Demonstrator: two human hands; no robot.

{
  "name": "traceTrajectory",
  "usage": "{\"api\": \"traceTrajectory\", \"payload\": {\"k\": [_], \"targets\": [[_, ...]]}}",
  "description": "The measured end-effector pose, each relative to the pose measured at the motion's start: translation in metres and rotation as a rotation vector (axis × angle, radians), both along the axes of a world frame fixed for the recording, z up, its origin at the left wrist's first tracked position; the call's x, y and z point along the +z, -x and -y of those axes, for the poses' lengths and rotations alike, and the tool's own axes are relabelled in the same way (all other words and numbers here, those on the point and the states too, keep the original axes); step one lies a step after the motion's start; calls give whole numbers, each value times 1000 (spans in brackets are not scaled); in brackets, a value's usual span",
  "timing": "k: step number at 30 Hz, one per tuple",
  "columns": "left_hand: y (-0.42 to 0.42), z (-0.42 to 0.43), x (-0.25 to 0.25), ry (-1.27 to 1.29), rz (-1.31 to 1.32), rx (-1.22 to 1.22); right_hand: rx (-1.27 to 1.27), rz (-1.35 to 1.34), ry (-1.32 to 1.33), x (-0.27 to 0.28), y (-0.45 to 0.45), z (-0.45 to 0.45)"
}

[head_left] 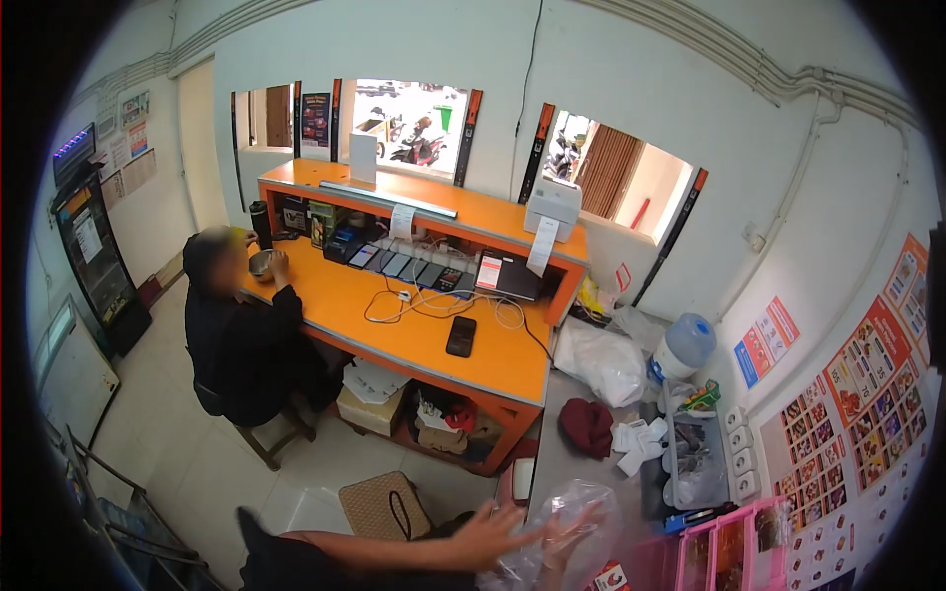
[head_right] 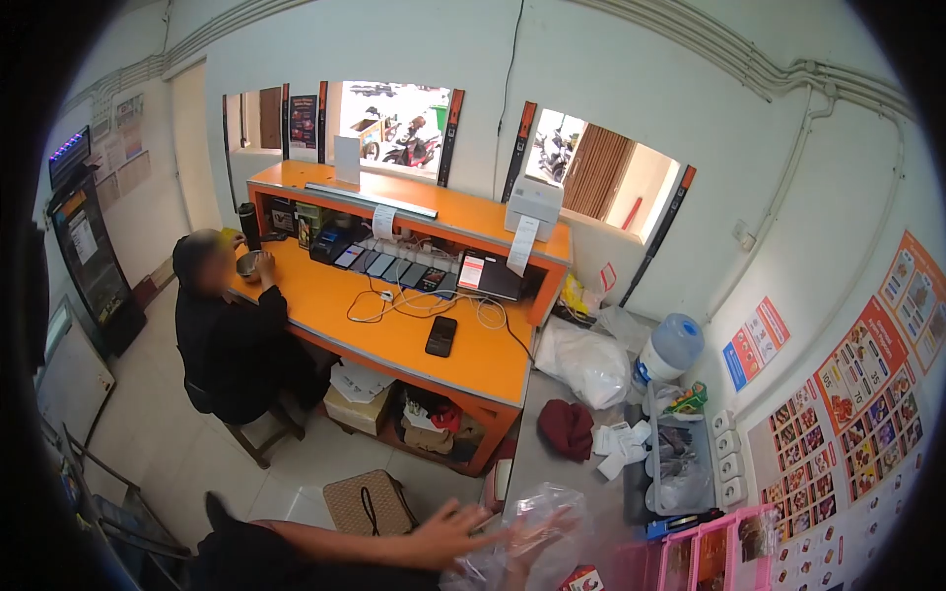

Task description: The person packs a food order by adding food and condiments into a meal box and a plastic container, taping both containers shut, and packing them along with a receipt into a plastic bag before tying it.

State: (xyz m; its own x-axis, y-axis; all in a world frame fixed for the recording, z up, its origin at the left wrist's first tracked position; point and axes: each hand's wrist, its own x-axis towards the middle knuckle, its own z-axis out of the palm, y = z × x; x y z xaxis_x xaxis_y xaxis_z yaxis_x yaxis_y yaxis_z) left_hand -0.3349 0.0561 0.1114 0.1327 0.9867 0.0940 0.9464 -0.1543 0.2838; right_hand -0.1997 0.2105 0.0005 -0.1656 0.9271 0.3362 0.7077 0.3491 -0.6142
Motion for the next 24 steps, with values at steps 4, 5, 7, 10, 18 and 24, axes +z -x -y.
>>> {"api": "traceTrajectory", "payload": {"k": [4,5,7,10,18,24], "targets": [[-22,1,-19,51,295,-74,389,23,174,-39,-14,43],[-15,-2,-17,25,310,-62,437,32,226,-41,-18,44],[-14,-4,-14,0,346,9,495,57,316,-41,-21,42],[-22,-1,-39,-299,387,-130,536,107,390,-44,-24,36],[-16,-21,-55,-79,710,61,360,272,296,-47,2,7],[17,-42,-81,18,1104,135,199,-10,-181,-51,47,-15]]}}
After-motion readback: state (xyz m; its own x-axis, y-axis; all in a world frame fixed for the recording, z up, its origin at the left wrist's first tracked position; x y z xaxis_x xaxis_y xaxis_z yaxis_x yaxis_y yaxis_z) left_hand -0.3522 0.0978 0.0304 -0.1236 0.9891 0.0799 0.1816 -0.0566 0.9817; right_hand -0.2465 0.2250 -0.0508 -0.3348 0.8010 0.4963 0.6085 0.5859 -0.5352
